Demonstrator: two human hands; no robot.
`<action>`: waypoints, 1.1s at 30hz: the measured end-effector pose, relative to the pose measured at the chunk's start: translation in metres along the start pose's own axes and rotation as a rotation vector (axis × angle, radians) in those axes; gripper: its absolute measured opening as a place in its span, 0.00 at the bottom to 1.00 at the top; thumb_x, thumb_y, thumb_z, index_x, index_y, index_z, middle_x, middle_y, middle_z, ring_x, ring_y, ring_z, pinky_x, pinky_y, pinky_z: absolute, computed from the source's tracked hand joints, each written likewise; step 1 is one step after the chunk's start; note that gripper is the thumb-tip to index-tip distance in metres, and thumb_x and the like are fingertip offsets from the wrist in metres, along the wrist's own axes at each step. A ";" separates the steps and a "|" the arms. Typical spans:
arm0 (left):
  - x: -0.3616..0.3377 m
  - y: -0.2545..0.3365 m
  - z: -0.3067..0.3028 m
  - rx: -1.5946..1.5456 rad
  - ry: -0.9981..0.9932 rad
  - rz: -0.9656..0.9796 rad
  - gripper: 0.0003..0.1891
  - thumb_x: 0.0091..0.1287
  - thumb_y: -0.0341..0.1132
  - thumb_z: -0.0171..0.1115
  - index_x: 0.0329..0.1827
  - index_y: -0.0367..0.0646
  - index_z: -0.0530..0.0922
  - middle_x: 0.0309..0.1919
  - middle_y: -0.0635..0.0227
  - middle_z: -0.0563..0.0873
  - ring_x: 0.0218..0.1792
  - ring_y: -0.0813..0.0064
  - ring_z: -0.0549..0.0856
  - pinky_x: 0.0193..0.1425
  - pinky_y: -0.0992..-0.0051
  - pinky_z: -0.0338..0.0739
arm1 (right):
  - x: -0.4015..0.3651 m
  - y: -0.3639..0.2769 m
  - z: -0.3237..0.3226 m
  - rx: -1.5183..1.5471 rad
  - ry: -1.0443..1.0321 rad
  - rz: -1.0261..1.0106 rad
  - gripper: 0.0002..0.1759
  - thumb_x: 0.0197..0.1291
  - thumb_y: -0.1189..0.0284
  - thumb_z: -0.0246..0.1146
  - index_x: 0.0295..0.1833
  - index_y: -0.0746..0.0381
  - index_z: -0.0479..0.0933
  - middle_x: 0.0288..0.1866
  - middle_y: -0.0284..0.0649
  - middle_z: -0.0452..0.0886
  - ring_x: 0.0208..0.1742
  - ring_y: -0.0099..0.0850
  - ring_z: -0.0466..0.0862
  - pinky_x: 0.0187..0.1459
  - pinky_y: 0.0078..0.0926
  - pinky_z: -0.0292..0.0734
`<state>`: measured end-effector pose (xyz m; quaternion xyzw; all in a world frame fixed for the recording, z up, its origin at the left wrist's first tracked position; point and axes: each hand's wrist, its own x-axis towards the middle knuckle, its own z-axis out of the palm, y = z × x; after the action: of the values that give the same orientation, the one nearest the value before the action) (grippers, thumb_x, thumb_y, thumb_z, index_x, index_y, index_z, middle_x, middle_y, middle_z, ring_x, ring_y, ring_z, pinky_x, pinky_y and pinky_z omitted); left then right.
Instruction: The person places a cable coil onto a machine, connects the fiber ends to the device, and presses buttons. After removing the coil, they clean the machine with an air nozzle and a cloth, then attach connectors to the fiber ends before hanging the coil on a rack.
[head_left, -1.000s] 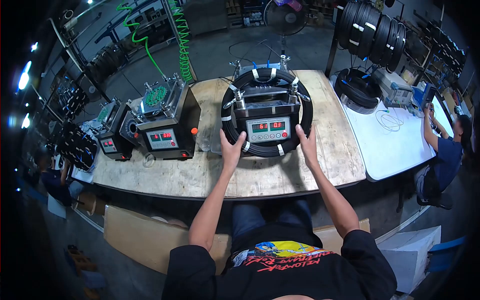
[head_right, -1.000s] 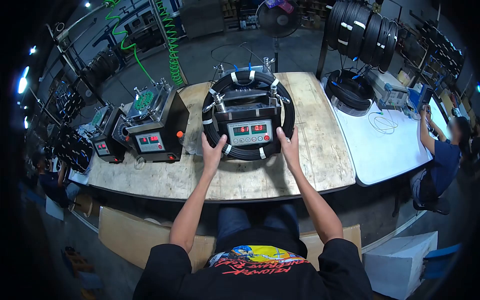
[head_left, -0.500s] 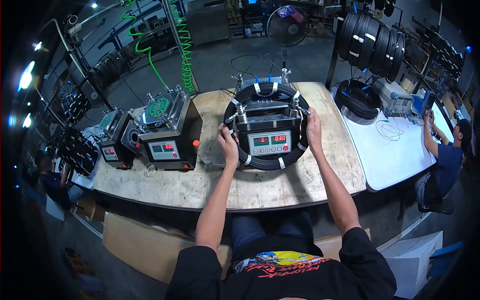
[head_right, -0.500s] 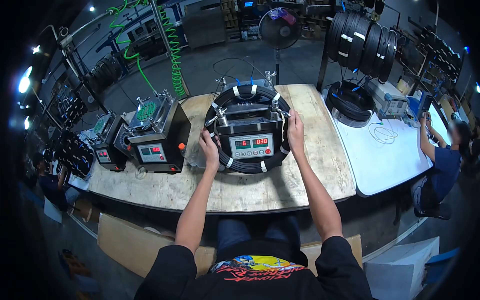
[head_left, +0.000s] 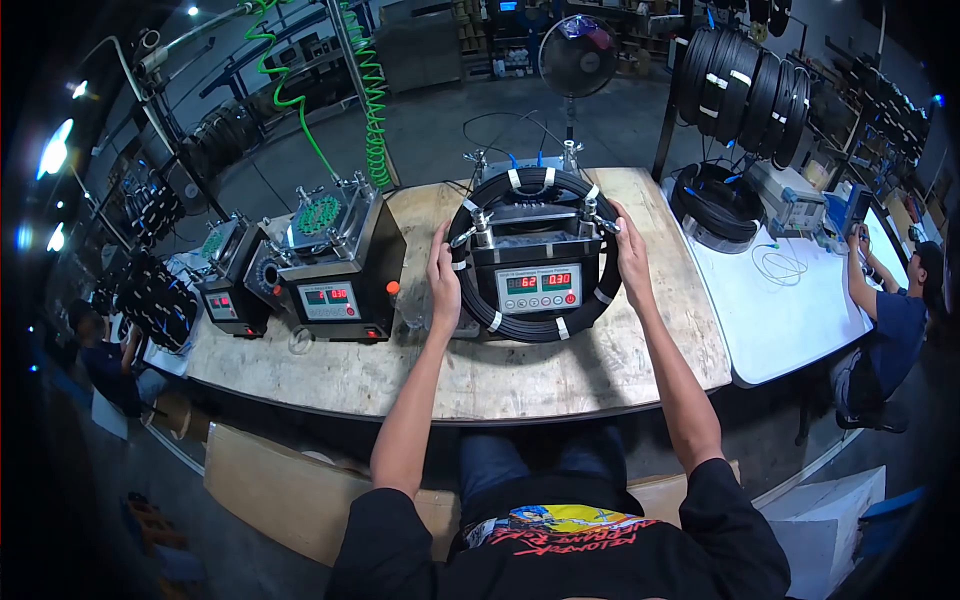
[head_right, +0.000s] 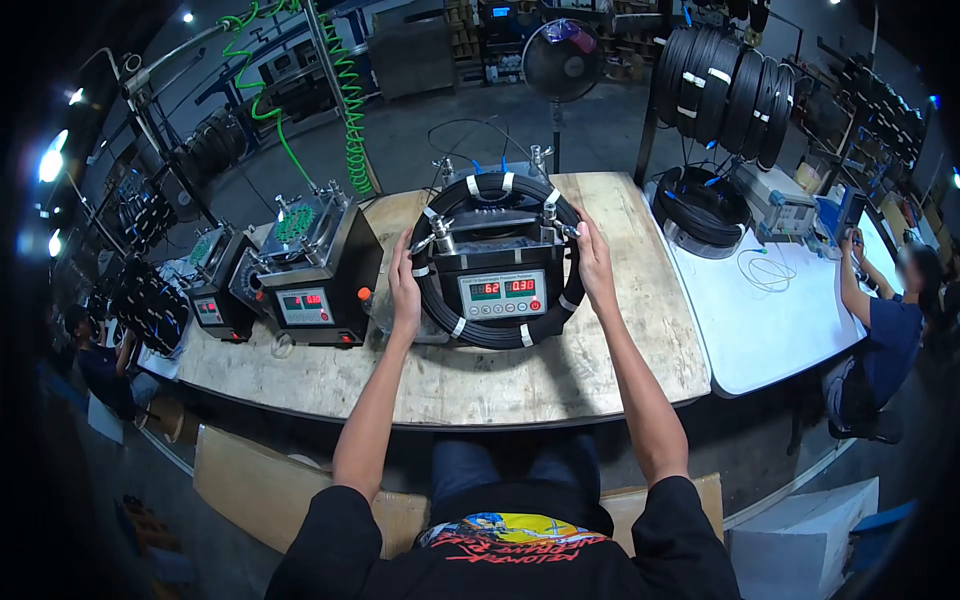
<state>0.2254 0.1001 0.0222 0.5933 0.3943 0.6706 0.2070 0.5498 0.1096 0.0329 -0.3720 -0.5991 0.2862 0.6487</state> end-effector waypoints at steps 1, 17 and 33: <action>0.005 0.009 -0.001 -0.038 -0.038 -0.040 0.28 0.89 0.45 0.40 0.80 0.34 0.69 0.73 0.58 0.79 0.71 0.67 0.78 0.78 0.70 0.68 | 0.002 -0.006 -0.002 0.028 -0.040 0.031 0.32 0.87 0.52 0.46 0.80 0.65 0.70 0.76 0.46 0.77 0.79 0.34 0.72 0.81 0.31 0.59; 0.099 0.056 0.031 0.314 -0.431 0.132 0.19 0.80 0.40 0.58 0.69 0.45 0.80 0.58 0.49 0.86 0.61 0.50 0.85 0.66 0.60 0.77 | 0.082 -0.044 0.023 -0.419 -0.254 -0.158 0.21 0.75 0.63 0.64 0.69 0.57 0.82 0.56 0.49 0.88 0.53 0.39 0.87 0.58 0.38 0.81; 0.096 0.062 0.039 0.384 -0.381 0.183 0.16 0.82 0.38 0.53 0.65 0.41 0.78 0.54 0.45 0.84 0.58 0.41 0.83 0.65 0.53 0.77 | 0.205 0.034 0.023 -0.464 0.053 0.263 0.29 0.73 0.48 0.67 0.39 0.67 0.79 0.23 0.43 0.83 0.21 0.33 0.85 0.24 0.35 0.77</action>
<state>0.2548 0.1452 0.1302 0.7701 0.4128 0.4761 0.0997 0.5540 0.2992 0.1201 -0.5927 -0.5778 0.2132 0.5190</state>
